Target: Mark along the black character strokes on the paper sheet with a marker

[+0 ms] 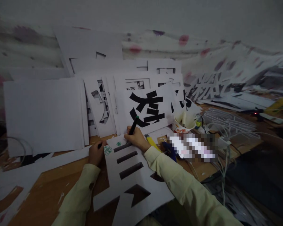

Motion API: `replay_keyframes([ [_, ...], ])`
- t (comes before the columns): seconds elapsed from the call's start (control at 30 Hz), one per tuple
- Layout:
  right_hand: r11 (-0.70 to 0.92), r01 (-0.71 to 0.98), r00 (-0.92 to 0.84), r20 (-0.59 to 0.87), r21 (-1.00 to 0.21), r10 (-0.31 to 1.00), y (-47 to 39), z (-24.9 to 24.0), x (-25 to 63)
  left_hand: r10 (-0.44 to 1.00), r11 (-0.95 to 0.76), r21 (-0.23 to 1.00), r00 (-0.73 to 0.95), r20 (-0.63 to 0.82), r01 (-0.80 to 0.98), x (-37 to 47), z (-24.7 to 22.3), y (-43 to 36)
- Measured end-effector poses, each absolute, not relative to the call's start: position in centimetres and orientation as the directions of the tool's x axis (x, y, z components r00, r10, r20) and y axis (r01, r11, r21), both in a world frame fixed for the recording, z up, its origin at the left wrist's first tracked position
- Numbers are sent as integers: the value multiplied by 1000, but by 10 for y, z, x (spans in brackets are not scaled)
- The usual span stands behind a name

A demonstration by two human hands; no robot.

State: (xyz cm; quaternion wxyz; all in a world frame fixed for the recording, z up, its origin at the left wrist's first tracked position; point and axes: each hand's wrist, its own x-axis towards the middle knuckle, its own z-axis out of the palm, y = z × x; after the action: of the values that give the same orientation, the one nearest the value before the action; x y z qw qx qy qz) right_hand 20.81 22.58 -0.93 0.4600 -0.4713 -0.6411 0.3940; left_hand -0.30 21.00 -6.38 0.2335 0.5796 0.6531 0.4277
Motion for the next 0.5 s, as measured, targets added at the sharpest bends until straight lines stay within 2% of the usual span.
replay_keyframes([
  [0.5,248,276,-125,221,-929,967,227,-12,208,961,-34,832,-212,180,554,-6,-68,211],
])
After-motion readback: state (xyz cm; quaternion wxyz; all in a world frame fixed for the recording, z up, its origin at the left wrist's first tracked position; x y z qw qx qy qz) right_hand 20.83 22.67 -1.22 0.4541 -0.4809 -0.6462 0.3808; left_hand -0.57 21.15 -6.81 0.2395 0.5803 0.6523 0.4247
